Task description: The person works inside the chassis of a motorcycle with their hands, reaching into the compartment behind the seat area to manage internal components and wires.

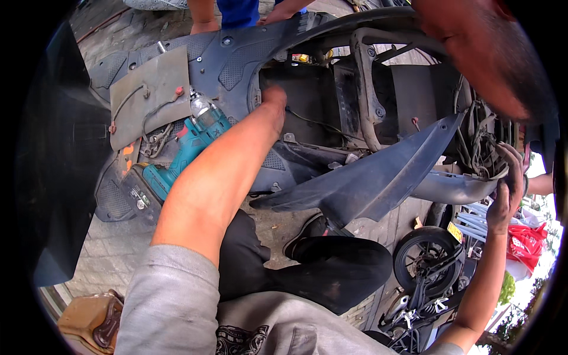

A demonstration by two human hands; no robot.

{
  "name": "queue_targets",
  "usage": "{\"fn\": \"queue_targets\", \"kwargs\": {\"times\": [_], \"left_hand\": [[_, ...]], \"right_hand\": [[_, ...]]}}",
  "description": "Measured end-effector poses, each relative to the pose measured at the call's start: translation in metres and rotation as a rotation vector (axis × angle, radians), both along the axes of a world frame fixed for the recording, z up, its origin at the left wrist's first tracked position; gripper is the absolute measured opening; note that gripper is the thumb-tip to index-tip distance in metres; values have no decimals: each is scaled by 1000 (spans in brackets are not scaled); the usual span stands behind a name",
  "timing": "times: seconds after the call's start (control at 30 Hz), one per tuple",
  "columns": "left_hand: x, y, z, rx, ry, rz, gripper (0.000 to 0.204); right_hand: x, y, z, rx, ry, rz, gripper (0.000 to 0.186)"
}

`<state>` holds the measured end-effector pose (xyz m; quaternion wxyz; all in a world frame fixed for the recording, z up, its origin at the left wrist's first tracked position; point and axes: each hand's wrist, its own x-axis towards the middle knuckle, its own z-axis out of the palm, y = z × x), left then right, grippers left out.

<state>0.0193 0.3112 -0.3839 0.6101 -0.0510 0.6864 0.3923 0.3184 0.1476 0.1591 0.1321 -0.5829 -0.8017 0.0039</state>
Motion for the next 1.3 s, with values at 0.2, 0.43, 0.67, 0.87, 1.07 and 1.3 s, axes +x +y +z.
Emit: {"fn": "queue_targets", "kwargs": {"times": [0.2, 0.43, 0.67, 0.87, 1.07, 1.3], "left_hand": [[-8, 16, -48, 14, 85, -123, 28], [11, 63, -90, 352, 963, -950, 28], [-8, 17, 5, 209, 772, -896, 27], [-5, 16, 31, 184, 729, -821, 26], [-2, 20, 32, 212, 844, -979, 25], [5, 30, 28, 230, 894, -1033, 24]], "right_hand": [[-58, 71, -14, -547, -120, -54, 55], [-59, 167, -45, -1479, 416, -53, 65], [-60, 211, -138, -1646, 366, -96, 63], [-128, 230, -223, -1610, 532, 139, 55], [-158, 242, -293, -1203, 155, 235, 76], [-200, 250, -342, -1384, 498, -48, 72]]}}
